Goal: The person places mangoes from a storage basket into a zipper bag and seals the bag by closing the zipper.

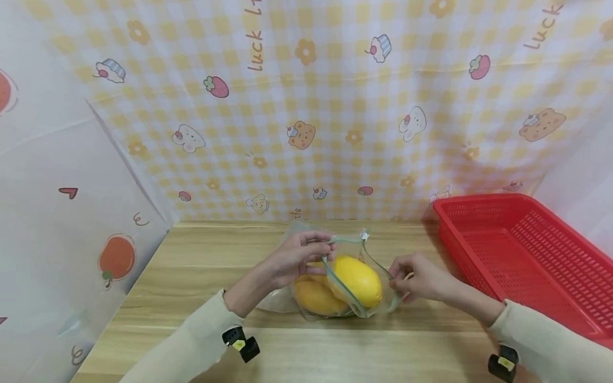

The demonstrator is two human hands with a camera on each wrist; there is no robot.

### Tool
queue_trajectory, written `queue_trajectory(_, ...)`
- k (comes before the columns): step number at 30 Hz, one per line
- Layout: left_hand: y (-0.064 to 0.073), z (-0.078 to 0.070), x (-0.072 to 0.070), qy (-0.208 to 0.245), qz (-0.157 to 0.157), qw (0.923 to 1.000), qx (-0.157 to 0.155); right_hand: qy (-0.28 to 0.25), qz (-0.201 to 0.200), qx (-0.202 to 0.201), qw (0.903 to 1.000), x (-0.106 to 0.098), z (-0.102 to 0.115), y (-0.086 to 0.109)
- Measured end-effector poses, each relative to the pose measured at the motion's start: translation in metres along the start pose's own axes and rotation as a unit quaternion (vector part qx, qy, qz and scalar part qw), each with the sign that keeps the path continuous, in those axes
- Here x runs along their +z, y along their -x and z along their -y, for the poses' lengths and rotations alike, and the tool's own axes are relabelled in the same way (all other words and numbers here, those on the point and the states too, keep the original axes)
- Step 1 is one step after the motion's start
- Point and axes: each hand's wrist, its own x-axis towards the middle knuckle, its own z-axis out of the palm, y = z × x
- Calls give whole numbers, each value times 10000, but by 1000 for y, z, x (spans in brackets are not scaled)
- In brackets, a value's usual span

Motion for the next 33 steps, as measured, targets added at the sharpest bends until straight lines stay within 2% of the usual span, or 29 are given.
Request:
queue_trajectory(8, 1, 1, -4, 11, -68, 9999, -99, -355, 12, 180, 9992, -1, 3, 1)
queue_trajectory(18, 5, -10, -6, -59, 50, 10000, -4, -1043, 112, 423, 9936, -8, 15, 7)
queue_trajectory(24, 8, -20, -8, 33, 11, 10000, 88, -1356, -147, 301, 9902, -15, 30, 8)
queue_trajectory(33, 17, -33, -8, 124, -145, 9995, 253, -1103, -633, -265, 9915, -15, 66, 9)
